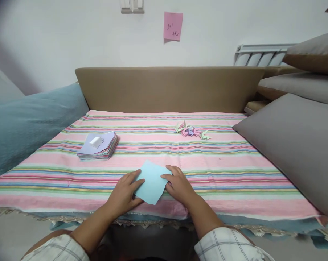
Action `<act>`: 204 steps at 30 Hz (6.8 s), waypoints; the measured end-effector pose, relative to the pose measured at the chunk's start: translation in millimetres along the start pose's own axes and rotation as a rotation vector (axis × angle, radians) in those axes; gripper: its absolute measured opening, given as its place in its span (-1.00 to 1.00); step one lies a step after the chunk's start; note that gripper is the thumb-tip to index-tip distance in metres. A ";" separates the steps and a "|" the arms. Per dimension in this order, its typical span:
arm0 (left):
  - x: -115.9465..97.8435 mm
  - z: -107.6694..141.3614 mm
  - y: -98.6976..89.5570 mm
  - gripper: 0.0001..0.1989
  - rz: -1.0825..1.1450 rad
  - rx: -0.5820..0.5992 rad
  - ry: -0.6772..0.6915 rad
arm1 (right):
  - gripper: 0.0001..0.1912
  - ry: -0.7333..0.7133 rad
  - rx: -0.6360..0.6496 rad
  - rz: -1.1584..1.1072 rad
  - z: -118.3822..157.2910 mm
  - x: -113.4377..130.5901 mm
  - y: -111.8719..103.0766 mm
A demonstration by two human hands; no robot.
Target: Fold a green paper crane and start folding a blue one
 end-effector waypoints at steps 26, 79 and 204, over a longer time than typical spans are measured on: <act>31.6 -8.7 -12.2 -0.73 0.012 -0.051 -0.334 | -0.71 0.312 -0.023 -0.046 -1.8 -13.9 -6.7; -40.1 -0.7 28.1 -0.41 -0.075 0.134 0.156 | -0.56 -0.193 -0.174 -0.005 15.3 39.4 29.5; 10.4 -5.5 8.8 -0.78 0.009 -0.213 0.093 | -0.76 -0.261 -0.171 -0.167 17.5 41.9 0.6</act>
Point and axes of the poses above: each hand's wrist, its own z-axis away from the middle knuckle, its own y-axis out of the palm, x = y × z, the point moved 1 cm from there along -z, towards the middle knuckle, and after that the axes turned 8 degrees about -x, right-handed, at the moved point
